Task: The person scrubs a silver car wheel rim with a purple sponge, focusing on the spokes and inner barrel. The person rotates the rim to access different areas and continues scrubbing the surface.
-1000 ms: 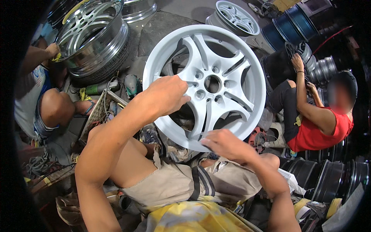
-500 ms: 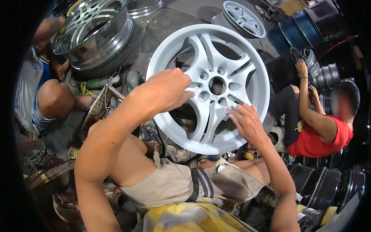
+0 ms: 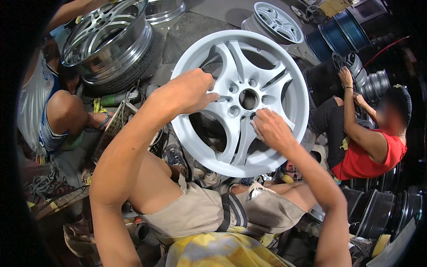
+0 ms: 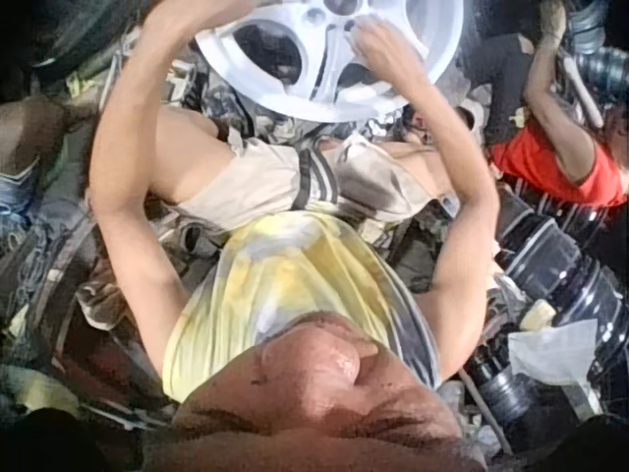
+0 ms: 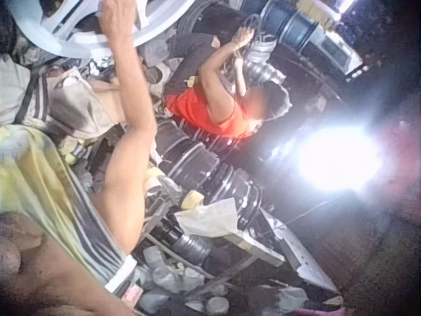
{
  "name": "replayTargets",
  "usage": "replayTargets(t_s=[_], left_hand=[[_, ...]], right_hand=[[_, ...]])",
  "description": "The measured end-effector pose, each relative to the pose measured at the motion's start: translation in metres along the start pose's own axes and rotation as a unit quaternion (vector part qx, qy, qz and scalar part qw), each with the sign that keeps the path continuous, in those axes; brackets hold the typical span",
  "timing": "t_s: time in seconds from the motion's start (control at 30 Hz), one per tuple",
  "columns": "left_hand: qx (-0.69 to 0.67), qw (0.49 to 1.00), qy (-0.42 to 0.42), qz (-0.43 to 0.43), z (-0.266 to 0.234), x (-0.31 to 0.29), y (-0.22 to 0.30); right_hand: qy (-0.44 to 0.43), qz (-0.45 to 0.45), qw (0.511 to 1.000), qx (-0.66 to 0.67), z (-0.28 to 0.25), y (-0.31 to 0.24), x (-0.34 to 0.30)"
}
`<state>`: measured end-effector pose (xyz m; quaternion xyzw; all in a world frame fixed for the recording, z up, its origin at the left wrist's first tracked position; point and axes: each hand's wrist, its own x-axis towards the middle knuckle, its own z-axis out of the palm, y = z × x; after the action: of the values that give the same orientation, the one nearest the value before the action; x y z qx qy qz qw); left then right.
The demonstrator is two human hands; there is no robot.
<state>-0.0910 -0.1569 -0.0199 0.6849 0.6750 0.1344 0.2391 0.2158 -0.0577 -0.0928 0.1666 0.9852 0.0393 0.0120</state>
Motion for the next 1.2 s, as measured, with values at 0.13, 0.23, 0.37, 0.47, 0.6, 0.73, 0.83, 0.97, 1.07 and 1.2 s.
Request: replayTargets(t_s=[0.13, 0.23, 0.37, 0.47, 0.6, 0.73, 0.83, 0.97, 1.07, 1.2], left_hand=[[-0.005, 1.0, -0.005, -0.001, 0.004, 0.005, 0.005], [-0.008, 1.0, 0.0, 0.007, 0.005, 0.006, 0.006], [-0.028, 0.998, 0.048, -0.008, 0.001, 0.003, -0.001], [0.047, 0.987, 0.127, -0.091, -0.001, 0.002, -0.017], [0.149, 0.964, 0.178, -0.127, 0.041, -0.026, -0.079], [-0.086, 0.972, 0.038, -0.216, 0.083, -0.039, -0.09], [-0.108, 0.967, 0.088, -0.212, 0.086, -0.032, -0.093], [0.006, 0.971, 0.151, -0.186, 0.077, 0.01, -0.109], [0.049, 0.961, 0.202, -0.181, 0.055, 0.062, -0.103], [0.082, 0.943, 0.296, -0.132, 0.034, 0.137, -0.063]], right_hand=[[0.066, 0.3, 0.949, 0.064, 0.023, -0.039, 0.01], [0.085, 0.411, 0.753, 0.507, 0.015, -0.012, 0.011], [0.237, 0.412, 0.696, 0.538, -0.023, 0.016, -0.031], [0.302, 0.367, 0.837, 0.272, 0.006, 0.065, -0.078], [0.292, 0.317, 0.887, 0.168, 0.027, 0.05, -0.071], [0.193, 0.403, 0.862, 0.239, 0.038, 0.046, -0.047], [0.194, 0.42, 0.829, 0.314, 0.037, 0.049, -0.045], [0.216, 0.437, 0.82, 0.301, 0.061, 0.048, -0.058], [0.198, 0.508, 0.718, 0.433, 0.044, -0.003, -0.063], [0.146, 0.517, 0.741, 0.403, 0.042, -0.046, -0.077]])
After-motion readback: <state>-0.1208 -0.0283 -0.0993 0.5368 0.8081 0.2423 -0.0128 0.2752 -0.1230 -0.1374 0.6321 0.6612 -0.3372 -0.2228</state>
